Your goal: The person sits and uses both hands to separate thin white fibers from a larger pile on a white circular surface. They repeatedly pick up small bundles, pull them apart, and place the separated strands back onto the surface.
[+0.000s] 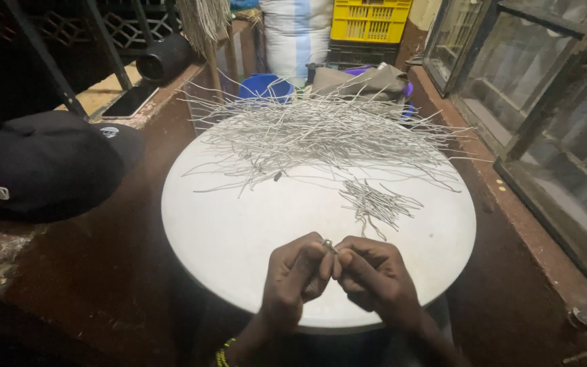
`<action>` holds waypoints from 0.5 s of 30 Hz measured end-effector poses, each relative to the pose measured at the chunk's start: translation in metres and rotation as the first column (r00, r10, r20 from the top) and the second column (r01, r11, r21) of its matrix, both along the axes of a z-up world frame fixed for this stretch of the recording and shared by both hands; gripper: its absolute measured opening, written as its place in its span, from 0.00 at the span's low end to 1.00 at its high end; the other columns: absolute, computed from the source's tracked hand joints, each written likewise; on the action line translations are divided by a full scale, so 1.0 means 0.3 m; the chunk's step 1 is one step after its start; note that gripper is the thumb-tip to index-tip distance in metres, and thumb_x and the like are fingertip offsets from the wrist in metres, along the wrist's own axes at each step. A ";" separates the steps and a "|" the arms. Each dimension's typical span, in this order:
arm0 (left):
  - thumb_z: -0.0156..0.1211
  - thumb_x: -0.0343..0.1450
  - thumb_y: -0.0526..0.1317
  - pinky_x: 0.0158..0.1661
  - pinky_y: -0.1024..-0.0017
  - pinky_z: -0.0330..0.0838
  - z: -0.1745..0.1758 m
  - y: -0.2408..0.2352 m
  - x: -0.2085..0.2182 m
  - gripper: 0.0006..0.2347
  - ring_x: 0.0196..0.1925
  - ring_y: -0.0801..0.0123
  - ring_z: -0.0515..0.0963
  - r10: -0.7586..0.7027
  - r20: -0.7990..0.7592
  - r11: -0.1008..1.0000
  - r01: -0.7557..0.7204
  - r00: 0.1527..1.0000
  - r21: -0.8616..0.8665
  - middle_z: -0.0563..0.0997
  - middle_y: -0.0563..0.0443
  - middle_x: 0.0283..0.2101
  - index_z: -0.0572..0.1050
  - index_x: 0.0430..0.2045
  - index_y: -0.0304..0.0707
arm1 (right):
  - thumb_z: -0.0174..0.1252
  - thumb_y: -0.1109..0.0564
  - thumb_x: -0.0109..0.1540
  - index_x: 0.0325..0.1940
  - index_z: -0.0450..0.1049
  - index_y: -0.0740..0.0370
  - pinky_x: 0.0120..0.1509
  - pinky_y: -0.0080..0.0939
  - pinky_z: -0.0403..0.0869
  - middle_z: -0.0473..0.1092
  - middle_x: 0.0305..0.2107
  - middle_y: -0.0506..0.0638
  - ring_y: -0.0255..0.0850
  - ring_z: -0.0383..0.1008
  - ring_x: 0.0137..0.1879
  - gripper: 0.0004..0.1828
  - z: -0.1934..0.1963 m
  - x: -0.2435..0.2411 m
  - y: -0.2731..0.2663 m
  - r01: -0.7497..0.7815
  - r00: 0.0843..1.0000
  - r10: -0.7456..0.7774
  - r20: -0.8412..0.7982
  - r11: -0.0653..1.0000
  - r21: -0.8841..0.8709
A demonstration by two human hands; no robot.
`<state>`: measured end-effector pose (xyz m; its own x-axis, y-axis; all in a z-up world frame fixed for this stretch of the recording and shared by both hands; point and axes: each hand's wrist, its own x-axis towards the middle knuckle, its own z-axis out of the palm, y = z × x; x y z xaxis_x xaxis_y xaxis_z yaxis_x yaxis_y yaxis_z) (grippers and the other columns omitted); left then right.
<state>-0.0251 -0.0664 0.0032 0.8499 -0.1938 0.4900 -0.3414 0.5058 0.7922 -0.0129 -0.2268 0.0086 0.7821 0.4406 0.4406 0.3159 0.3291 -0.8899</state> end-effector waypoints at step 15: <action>0.55 0.63 0.34 0.39 0.54 0.71 -0.075 0.190 0.173 0.14 0.40 0.47 0.81 -0.240 0.152 -0.257 -0.214 0.959 0.942 0.84 0.46 0.34 0.80 0.36 0.60 | 0.47 0.59 0.62 0.59 0.77 0.36 0.47 0.58 0.73 0.77 0.39 0.58 0.56 0.77 0.47 0.25 0.099 0.058 0.001 0.273 0.938 0.253 0.239 -0.109 -0.956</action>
<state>0.0269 -0.0095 -0.0193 0.7643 -0.6131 -0.1998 -0.5840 -0.7895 0.1889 0.0046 -0.2266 0.0384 0.7586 0.5733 -0.3096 0.5777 -0.8116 -0.0871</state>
